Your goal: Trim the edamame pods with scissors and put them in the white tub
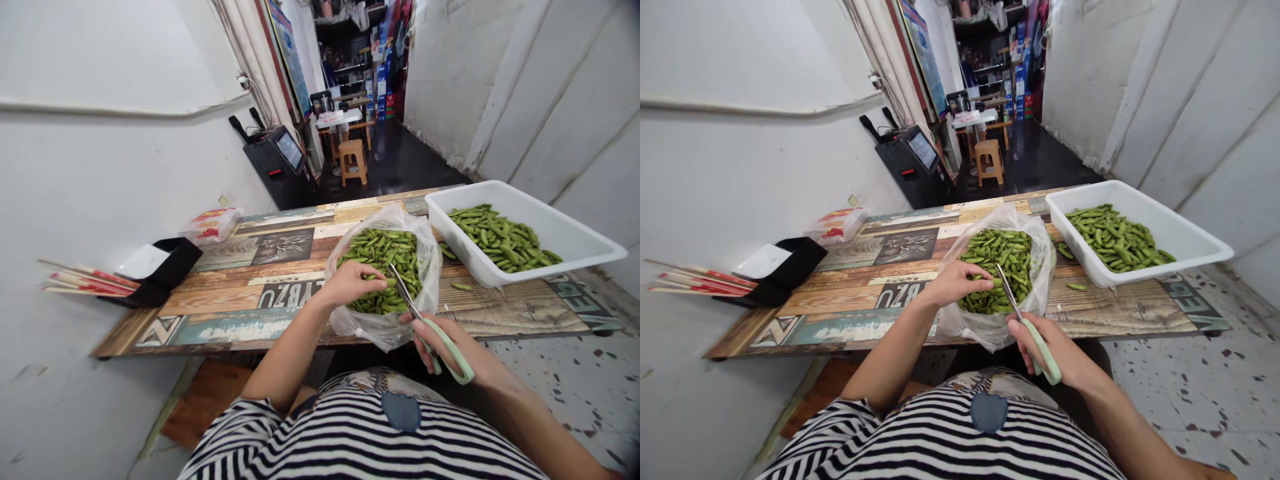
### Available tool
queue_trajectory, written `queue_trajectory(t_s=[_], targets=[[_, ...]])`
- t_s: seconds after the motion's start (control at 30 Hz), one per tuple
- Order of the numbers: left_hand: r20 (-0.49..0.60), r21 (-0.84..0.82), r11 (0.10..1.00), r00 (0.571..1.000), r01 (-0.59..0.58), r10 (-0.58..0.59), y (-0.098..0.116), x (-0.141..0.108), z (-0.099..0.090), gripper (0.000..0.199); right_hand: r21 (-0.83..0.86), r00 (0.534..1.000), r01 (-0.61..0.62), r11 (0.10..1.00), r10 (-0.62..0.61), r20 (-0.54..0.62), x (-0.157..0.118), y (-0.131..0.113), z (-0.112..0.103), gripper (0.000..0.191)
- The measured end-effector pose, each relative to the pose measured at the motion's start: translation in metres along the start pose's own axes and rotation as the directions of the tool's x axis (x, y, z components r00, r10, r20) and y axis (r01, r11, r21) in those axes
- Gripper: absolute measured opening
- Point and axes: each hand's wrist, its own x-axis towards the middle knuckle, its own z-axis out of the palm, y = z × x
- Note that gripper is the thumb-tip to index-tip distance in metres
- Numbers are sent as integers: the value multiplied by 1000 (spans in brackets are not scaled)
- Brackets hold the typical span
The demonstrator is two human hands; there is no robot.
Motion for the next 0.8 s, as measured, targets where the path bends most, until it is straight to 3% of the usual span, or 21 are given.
queue_trajectory(t_s=[0.23, 0.47, 0.6, 0.7, 0.8], targets=[[7, 65, 995, 998, -70, 70, 1, 1, 0, 23, -122, 998, 58, 991, -59, -5, 0, 5, -7, 45], [7, 34, 994, 995, -104, 104, 0, 3, 1, 18, -68, 995, -46, 997, 40, -87, 5, 11, -1, 42], [-23, -234, 971, 998, 56, -64, -2, 3, 5, 22, 38, 996, -48, 998, 51, -73, 8, 9, 2, 46], [77, -519, 831, 979, 201, -188, -4, 3, 8, 31, 90, 999, -7, 996, 9, -31, 6, 7, 4, 49], [107, -664, 717, 975, 214, -193, -4, 2, 13, 39, 77, 1000, 0, 997, 1, -5, 3, 3, 6, 50]])
